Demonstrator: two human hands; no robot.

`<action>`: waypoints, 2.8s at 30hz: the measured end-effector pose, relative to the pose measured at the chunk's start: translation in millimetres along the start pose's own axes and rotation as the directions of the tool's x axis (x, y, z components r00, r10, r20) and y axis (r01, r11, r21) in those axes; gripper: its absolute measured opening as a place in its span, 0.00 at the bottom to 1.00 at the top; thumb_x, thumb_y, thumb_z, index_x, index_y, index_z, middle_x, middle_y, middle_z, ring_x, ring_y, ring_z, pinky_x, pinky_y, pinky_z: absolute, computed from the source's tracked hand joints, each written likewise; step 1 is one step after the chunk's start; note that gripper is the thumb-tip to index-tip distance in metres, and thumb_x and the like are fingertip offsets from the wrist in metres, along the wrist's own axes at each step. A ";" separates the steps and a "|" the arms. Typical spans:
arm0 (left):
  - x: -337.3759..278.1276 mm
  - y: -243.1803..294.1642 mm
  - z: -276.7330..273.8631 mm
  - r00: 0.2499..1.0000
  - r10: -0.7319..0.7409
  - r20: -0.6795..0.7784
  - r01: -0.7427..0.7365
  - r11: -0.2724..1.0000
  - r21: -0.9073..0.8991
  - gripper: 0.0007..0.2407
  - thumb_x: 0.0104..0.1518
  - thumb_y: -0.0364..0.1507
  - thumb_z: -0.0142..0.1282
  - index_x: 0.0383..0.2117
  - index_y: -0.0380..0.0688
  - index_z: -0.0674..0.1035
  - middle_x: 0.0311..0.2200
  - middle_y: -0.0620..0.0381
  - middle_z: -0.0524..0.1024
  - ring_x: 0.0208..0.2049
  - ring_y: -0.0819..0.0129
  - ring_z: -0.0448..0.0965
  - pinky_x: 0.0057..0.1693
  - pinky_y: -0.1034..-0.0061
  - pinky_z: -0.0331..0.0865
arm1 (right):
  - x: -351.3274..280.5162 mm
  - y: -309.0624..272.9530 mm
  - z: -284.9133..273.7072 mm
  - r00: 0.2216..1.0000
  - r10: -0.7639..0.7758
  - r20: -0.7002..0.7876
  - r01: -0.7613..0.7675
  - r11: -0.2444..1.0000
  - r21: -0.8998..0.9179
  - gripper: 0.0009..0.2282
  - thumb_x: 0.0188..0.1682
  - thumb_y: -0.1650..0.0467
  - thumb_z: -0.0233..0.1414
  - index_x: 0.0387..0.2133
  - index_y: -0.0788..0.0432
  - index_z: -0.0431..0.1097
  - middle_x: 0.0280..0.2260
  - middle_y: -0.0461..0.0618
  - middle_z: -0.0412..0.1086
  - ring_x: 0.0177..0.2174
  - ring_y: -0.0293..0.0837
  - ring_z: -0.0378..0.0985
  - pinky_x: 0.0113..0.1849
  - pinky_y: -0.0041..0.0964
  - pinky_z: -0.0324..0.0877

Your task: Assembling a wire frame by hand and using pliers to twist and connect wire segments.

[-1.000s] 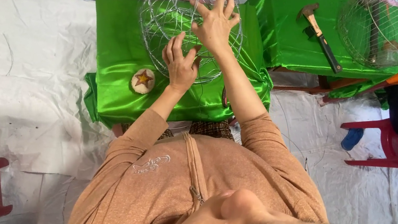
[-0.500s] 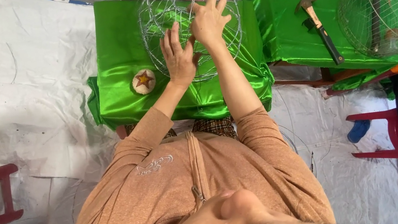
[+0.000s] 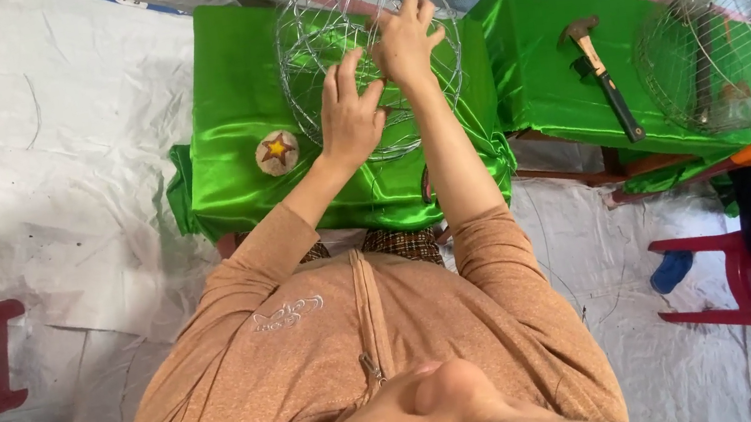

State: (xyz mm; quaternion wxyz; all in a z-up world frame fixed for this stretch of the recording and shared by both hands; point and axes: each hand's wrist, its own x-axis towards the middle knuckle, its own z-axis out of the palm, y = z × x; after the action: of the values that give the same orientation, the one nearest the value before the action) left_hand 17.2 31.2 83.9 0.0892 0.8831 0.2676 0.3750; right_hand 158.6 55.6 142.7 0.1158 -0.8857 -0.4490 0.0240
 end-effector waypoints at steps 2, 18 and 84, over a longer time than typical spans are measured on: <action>-3.7 11.5 -19.5 0.980 0.057 -0.188 -0.107 0.958 -0.266 0.09 0.52 0.22 0.66 0.36 0.34 0.79 0.49 0.44 0.63 0.45 0.55 0.70 0.51 0.73 0.76 | -8.1 6.0 -3.3 0.995 -0.065 0.073 0.057 0.993 0.107 0.15 0.42 0.77 0.57 0.40 0.45 0.74 0.68 0.60 0.34 0.61 0.65 0.45 0.57 0.69 0.51; 78.4 -29.3 8.9 0.843 -0.265 0.468 0.528 0.570 -0.629 0.24 0.57 0.19 0.56 0.57 0.37 0.57 0.63 0.35 0.56 0.66 0.42 0.54 0.68 0.59 0.59 | -26.4 39.7 43.4 0.941 -0.032 -0.338 0.100 0.977 0.186 0.15 0.40 0.61 0.71 0.33 0.55 0.76 0.63 0.60 0.51 0.54 0.61 0.60 0.39 0.50 0.77; 101.4 -52.9 -8.2 0.866 0.496 -0.057 -0.469 0.848 0.247 0.06 0.54 0.24 0.66 0.21 0.50 0.82 0.49 0.64 0.78 0.48 0.65 0.72 0.57 0.57 0.62 | -64.9 25.2 14.7 0.995 -0.104 0.003 0.087 0.842 0.532 0.09 0.40 0.78 0.62 0.20 0.57 0.68 0.66 0.55 0.47 0.61 0.59 0.53 0.51 0.59 0.72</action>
State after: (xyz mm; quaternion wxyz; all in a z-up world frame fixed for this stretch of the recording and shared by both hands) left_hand 48.3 130.1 133.1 -0.1244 0.9024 0.0822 0.4043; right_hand 137.8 -8.1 118.7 0.3501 -0.7951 -0.4701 0.1556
